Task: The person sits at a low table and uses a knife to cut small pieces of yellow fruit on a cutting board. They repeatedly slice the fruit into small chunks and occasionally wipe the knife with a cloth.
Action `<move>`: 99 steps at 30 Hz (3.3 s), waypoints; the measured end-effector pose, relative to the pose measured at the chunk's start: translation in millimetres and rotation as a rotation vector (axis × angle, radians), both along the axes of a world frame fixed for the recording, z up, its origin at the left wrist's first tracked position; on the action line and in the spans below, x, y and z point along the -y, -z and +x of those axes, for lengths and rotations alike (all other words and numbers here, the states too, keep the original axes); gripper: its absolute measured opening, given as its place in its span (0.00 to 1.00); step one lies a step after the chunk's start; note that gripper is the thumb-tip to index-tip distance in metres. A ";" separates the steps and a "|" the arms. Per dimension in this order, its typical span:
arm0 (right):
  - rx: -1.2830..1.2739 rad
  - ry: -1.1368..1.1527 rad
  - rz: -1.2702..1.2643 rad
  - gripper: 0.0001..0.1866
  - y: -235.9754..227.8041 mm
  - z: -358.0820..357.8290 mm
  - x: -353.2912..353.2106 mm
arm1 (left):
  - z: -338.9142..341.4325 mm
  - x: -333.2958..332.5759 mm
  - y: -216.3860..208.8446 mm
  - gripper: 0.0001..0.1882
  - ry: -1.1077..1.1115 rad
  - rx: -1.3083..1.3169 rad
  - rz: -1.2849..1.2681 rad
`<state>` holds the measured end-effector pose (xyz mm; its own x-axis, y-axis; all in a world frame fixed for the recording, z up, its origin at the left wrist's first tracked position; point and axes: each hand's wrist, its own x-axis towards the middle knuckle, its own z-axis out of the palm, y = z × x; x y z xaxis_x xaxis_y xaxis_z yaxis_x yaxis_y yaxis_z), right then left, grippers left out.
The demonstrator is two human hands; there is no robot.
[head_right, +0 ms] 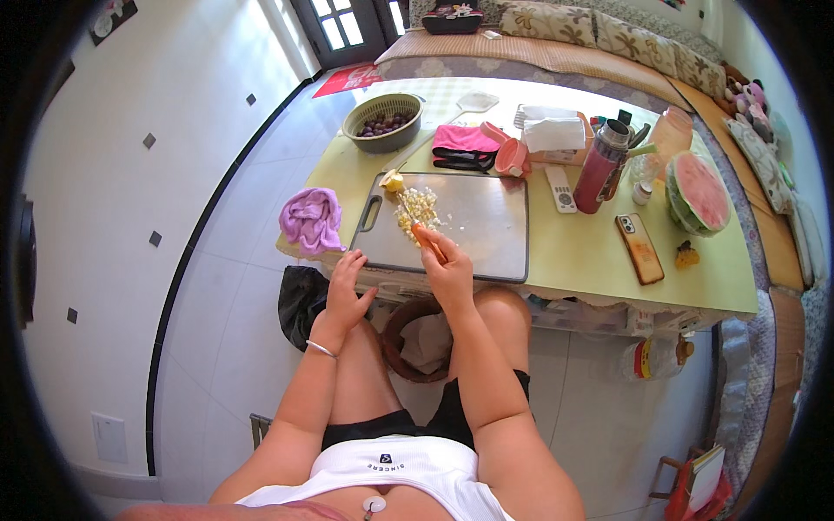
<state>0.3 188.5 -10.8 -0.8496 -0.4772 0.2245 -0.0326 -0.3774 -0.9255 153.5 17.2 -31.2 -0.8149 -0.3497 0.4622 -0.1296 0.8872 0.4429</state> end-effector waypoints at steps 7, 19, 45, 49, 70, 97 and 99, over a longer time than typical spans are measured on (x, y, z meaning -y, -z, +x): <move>0.032 -0.013 0.016 0.14 -2.1 0.8 -2.1 | 0.7 0.5 -0.5 0.34 0.006 0.027 -0.002; 0.061 -0.022 0.080 0.14 0.8 -2.5 -1.6 | -1.0 -0.4 -1.3 0.33 0.010 -0.004 0.000; 0.066 0.032 0.071 0.14 -6.6 -2.4 -6.9 | 0.5 0.5 -1.2 0.33 0.013 -0.002 -0.013; 0.063 0.017 0.049 0.15 -1.3 -6.9 -6.4 | -1.0 -0.8 -0.9 0.33 0.011 -0.008 -0.005; 0.038 0.061 -0.026 0.15 -6.7 -5.1 -10.5 | -1.0 0.4 0.8 0.33 0.006 -0.010 -0.014; 0.069 0.007 0.031 0.16 -0.2 -11.6 -11.9 | -1.7 0.9 0.2 0.33 0.017 -0.027 0.005; 0.067 0.007 0.055 0.16 5.9 -15.7 -14.4 | -1.2 0.7 1.1 0.33 0.016 -0.031 0.011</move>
